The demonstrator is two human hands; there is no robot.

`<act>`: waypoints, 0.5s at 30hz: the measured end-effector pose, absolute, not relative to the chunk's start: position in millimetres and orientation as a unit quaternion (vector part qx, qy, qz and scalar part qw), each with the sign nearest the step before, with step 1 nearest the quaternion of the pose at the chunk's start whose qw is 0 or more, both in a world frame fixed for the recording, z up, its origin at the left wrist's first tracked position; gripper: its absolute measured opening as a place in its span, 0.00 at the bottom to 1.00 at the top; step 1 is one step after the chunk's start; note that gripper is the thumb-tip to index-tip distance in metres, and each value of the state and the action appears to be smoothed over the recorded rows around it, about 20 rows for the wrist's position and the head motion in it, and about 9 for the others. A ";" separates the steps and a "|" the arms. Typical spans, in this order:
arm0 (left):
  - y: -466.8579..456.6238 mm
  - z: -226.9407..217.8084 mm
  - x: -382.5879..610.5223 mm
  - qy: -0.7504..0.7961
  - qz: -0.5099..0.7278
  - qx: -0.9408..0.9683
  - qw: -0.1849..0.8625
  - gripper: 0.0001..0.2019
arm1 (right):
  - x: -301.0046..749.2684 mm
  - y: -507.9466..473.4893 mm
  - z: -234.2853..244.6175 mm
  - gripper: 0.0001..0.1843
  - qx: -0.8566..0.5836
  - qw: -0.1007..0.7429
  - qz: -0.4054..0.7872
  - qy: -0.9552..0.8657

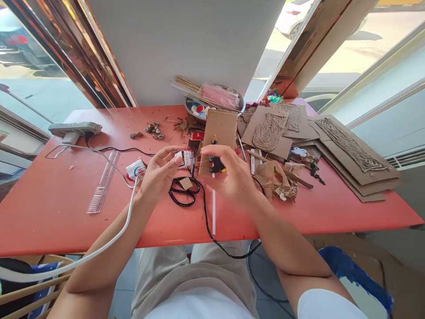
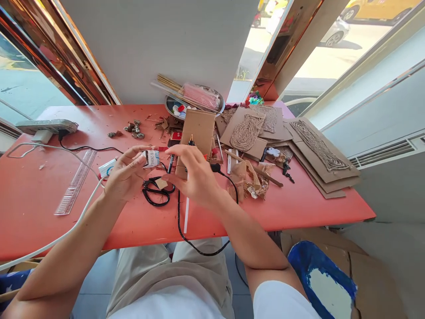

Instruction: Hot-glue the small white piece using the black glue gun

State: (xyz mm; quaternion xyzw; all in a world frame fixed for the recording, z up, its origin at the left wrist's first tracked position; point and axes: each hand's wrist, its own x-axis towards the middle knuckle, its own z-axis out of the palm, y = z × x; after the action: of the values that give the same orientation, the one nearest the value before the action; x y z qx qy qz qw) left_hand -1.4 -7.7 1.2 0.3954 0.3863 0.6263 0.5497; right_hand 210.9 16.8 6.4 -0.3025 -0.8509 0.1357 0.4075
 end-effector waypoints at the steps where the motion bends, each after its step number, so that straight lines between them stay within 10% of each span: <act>1: -9.0 1.3 0.1 0.390 0.618 0.399 0.553 0.23 | 204.9 14.1 4.4 0.18 -0.291 0.415 0.129 -0.852; 15: -16.0 9.6 6.7 0.393 0.561 0.430 0.588 0.25 | 196.4 13.8 -2.9 0.19 -0.264 0.405 0.100 -0.870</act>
State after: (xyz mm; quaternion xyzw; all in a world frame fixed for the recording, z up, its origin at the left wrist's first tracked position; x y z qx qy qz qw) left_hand 6.7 -16.0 9.6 0.4300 0.3928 0.5613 0.5880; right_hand 196.4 13.8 -2.9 -0.2645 -0.8698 0.0996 0.4045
